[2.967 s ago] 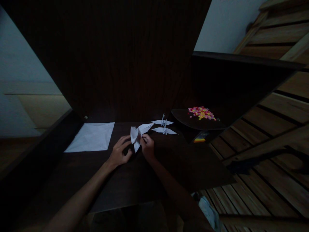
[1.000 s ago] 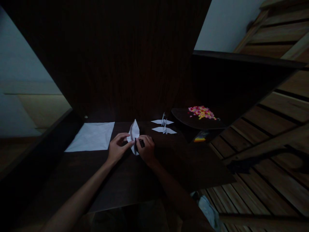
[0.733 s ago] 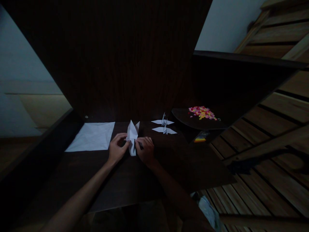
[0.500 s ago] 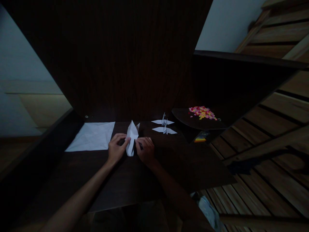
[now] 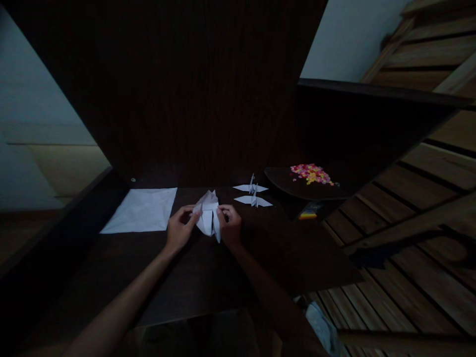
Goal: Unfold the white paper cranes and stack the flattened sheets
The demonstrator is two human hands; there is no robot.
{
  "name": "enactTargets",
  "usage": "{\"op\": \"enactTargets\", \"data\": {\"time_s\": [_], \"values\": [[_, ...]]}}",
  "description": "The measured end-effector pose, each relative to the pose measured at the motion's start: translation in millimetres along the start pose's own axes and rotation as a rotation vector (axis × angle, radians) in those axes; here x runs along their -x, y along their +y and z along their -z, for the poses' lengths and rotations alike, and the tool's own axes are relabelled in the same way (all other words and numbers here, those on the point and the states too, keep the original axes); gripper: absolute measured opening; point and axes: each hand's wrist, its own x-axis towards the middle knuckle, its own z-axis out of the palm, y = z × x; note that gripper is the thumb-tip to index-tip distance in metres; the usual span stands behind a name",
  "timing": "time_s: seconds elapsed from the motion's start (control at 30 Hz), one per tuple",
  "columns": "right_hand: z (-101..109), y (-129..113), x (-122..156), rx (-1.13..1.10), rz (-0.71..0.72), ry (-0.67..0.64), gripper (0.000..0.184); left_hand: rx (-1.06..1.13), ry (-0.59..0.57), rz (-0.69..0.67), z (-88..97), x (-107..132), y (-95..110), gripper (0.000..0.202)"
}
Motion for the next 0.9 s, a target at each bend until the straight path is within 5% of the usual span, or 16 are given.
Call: {"op": "enactTargets", "data": {"time_s": [0.13,0.43,0.73,0.9], "values": [[0.8,1.5,-1.8,0.007,-0.04,-0.063,0.014,0.081,-0.009,0.04,-0.8,-0.4,-2.5,0.013],[3.0,-3.1,0.0,0.368,0.224,-0.033,0.011,-0.009,-0.052,-0.132,0.4,3.8,3.7,0.008],[3.6,-0.7,-0.3,0.343,0.208,-0.043,0.014,-0.049,-0.023,-0.145,0.5,2.1,3.8,0.006],[3.1,2.4,-0.7,0.469,0.313,-0.029,0.012,-0.077,-0.026,-0.203,1.3,1.9,3.1,0.002]]}}
